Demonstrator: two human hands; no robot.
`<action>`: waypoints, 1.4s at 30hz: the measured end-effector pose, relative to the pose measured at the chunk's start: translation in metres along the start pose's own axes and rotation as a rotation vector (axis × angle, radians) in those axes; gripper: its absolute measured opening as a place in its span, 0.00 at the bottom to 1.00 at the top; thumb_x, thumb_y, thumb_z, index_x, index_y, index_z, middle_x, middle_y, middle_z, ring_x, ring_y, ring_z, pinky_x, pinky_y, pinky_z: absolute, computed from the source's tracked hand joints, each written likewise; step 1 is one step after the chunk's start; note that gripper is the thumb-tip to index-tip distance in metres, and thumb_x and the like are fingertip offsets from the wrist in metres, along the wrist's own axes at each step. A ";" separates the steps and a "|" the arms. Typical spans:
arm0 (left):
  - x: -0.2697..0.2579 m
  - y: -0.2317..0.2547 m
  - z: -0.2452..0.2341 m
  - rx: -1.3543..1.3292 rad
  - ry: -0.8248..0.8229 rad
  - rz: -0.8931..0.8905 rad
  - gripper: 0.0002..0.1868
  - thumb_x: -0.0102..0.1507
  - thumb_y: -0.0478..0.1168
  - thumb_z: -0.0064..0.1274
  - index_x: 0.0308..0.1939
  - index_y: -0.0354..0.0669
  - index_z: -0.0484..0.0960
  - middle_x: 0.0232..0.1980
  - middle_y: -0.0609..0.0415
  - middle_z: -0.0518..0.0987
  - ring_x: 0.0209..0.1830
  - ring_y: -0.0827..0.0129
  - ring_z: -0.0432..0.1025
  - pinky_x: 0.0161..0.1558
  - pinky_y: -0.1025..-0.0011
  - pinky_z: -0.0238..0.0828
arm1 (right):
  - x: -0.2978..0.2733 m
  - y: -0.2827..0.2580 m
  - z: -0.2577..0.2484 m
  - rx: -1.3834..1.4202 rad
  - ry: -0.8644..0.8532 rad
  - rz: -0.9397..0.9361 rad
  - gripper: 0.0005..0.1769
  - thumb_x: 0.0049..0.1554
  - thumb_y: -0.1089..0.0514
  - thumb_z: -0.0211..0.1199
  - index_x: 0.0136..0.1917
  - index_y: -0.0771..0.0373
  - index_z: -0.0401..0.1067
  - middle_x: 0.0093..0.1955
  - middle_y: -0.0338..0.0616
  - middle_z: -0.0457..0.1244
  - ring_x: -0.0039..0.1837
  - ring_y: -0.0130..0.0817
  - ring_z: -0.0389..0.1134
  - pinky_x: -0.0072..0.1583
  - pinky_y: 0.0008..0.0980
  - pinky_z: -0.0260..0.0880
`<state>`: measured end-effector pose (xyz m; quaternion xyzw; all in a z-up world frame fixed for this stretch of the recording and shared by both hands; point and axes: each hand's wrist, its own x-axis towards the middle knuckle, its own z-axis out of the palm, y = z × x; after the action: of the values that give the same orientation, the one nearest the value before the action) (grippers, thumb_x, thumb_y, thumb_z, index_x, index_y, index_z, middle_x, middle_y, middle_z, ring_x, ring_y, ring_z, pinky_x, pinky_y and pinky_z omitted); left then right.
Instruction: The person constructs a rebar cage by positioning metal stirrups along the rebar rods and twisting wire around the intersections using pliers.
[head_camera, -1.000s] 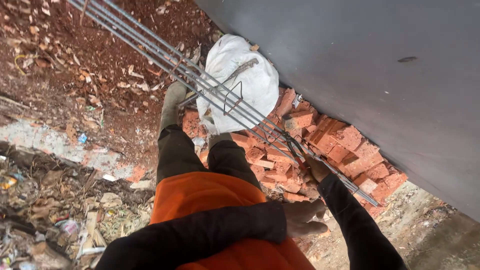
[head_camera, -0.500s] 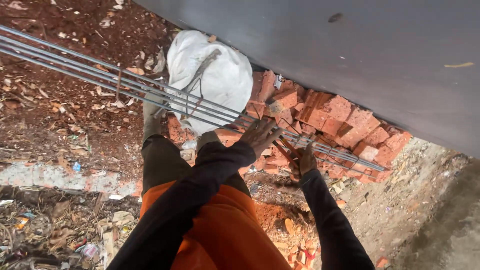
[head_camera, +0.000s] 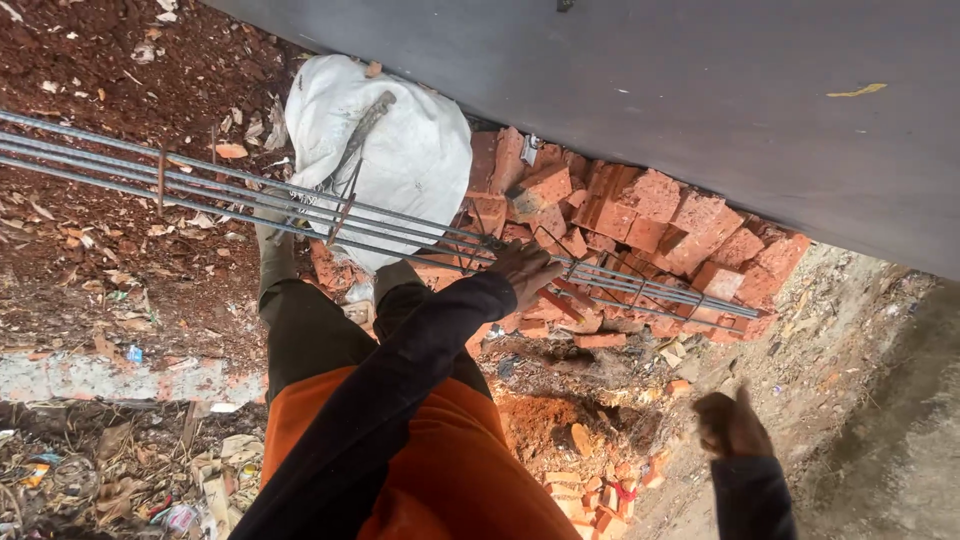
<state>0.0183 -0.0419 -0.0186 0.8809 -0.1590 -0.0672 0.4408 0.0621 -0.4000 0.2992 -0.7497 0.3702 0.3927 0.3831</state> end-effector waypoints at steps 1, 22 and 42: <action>0.001 0.002 0.003 0.019 0.037 0.017 0.36 0.52 0.49 0.66 0.63 0.48 0.72 0.54 0.51 0.75 0.55 0.58 0.66 0.58 0.52 0.63 | -0.003 0.020 -0.045 0.101 0.057 0.009 0.50 0.68 0.21 0.25 0.41 0.65 0.68 0.22 0.29 0.46 0.22 0.26 0.42 0.24 0.30 0.43; 0.012 0.018 -0.014 -0.144 0.000 -0.034 0.24 0.60 0.36 0.56 0.61 0.45 0.75 0.44 0.54 0.79 0.50 0.59 0.73 0.61 0.48 0.61 | 0.095 0.026 0.142 -0.940 -0.179 -0.601 0.18 0.65 0.42 0.61 0.58 0.55 0.79 0.37 0.43 0.69 0.33 0.32 0.66 0.40 0.37 0.73; 0.019 0.030 -0.048 -0.071 -0.459 -0.094 0.24 0.63 0.49 0.59 0.61 0.51 0.76 0.55 0.55 0.80 0.60 0.61 0.71 0.69 0.50 0.56 | 0.024 -0.072 0.247 -1.694 0.186 -0.775 0.21 0.60 0.52 0.52 0.64 0.62 0.66 0.49 0.55 0.68 0.51 0.50 0.71 0.55 0.53 0.71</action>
<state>0.0417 -0.0291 0.0343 0.8329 -0.2112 -0.2917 0.4202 0.0579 -0.1614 0.2006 -0.8785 -0.2858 0.3149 -0.2176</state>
